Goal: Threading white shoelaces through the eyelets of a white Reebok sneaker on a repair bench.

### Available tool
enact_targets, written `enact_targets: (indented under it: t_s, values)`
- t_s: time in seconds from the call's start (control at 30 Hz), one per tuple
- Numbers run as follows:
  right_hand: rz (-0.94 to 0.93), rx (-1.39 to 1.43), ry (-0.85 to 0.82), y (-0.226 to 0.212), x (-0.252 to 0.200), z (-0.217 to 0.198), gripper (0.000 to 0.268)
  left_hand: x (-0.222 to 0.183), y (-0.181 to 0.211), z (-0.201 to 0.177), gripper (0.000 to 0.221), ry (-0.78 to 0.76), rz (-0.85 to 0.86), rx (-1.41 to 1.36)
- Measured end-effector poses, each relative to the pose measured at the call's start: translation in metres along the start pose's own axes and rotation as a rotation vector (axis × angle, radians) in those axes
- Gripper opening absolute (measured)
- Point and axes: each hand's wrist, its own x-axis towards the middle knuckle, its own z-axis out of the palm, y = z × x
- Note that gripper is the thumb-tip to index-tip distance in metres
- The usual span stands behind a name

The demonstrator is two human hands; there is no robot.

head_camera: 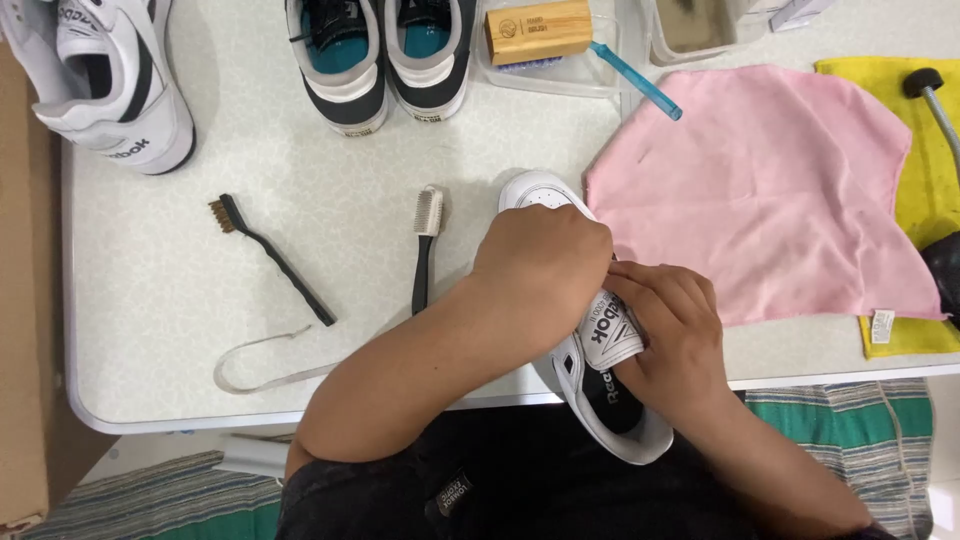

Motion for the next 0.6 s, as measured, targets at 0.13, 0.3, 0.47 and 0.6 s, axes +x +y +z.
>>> enact_targets:
  t_s: [0.13,0.3,0.47,0.6]
  values:
    - [0.014,0.023,-0.005,0.000,0.001,0.000,0.038,0.007,-0.004,0.007,0.034,0.029,0.007,-0.020]
    - [0.028,0.020,0.000,0.004,-0.002,0.002,0.035,0.023,-0.004,0.023,0.035,0.074,0.016,0.079]
    - [0.030,0.008,-0.006,0.010,-0.008,0.004,0.033,0.018,0.005,0.015,0.030,0.050,0.014,0.093]
    - [0.033,0.027,-0.011,0.009,-0.007,0.004,0.032,0.009,0.032,-0.009,0.024,-0.073,-0.187,0.082]
